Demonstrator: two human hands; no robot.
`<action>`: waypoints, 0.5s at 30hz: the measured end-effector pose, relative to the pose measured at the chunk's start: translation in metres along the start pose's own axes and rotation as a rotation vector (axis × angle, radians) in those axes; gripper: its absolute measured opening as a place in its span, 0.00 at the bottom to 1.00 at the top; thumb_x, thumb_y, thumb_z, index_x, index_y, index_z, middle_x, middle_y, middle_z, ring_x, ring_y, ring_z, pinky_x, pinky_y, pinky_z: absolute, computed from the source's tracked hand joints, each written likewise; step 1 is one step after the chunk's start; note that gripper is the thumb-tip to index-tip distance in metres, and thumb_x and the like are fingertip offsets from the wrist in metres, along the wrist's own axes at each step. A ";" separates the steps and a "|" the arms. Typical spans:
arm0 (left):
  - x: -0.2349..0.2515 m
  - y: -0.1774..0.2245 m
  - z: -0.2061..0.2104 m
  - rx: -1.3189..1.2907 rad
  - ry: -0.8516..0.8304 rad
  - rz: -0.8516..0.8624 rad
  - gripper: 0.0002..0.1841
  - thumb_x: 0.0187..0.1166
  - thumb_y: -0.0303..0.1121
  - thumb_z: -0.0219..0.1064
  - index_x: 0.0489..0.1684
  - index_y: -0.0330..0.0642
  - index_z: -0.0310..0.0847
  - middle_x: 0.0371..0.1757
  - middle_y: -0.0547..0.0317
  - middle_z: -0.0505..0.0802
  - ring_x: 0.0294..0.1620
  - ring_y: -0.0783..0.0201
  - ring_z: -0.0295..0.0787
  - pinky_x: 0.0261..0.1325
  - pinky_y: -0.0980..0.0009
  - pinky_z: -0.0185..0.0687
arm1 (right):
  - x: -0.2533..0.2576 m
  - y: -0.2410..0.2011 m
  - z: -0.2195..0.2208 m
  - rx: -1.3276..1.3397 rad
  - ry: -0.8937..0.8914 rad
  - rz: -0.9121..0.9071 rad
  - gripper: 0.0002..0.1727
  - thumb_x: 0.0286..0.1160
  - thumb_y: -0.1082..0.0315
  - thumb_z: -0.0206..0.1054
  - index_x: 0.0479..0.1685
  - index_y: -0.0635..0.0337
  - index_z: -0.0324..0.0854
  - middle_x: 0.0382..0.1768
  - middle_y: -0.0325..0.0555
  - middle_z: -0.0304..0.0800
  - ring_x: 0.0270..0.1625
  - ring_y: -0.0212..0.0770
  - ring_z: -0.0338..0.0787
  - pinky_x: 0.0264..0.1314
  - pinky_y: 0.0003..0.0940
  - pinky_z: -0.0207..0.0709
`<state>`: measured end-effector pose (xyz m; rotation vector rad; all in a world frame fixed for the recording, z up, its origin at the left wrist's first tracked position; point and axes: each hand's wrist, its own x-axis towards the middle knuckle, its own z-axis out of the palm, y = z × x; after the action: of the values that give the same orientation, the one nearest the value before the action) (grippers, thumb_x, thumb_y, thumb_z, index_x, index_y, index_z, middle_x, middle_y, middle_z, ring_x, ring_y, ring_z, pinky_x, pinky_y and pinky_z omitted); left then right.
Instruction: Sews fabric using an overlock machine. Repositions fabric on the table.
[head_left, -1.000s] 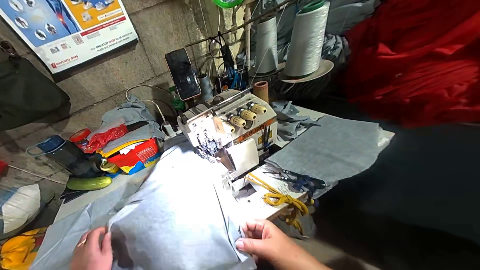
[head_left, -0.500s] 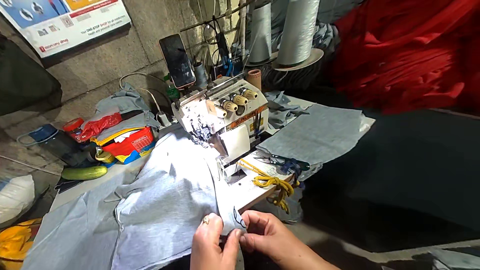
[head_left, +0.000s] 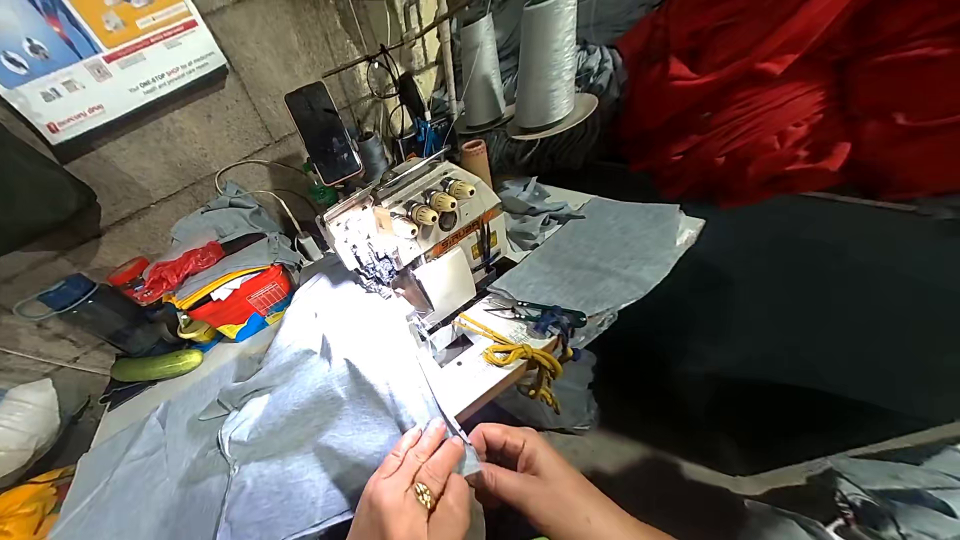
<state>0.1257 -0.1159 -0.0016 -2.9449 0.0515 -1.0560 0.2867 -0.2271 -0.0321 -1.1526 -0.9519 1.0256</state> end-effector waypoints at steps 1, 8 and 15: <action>-0.001 -0.001 0.000 0.000 -0.004 0.016 0.09 0.84 0.22 0.54 0.37 0.43 0.78 0.51 0.48 0.97 0.62 0.55 0.94 0.74 0.63 0.80 | 0.000 0.000 0.000 -0.002 -0.003 -0.001 0.03 0.73 0.69 0.69 0.33 0.52 0.81 0.25 0.24 0.84 0.26 0.20 0.83 0.32 0.19 0.80; -0.006 -0.003 0.004 0.091 -0.040 0.081 0.11 0.85 0.24 0.55 0.34 0.44 0.82 0.53 0.48 0.97 0.62 0.53 0.94 0.73 0.62 0.80 | -0.003 -0.012 0.000 0.038 -0.042 0.100 0.08 0.80 0.71 0.55 0.39 0.55 0.81 0.29 0.28 0.87 0.30 0.24 0.88 0.37 0.24 0.85; -0.013 -0.010 0.016 -0.149 0.102 -0.003 0.15 0.84 0.43 0.68 0.36 0.42 0.75 0.50 0.45 0.94 0.63 0.54 0.93 0.70 0.64 0.85 | 0.007 -0.011 -0.002 0.470 -0.054 0.330 0.10 0.80 0.75 0.61 0.31 0.52 0.77 0.23 0.35 0.90 0.23 0.28 0.88 0.30 0.22 0.84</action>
<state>0.1261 -0.1050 -0.0214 -3.0187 0.1330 -1.2554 0.2917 -0.2224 -0.0212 -0.9013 -0.5233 1.4614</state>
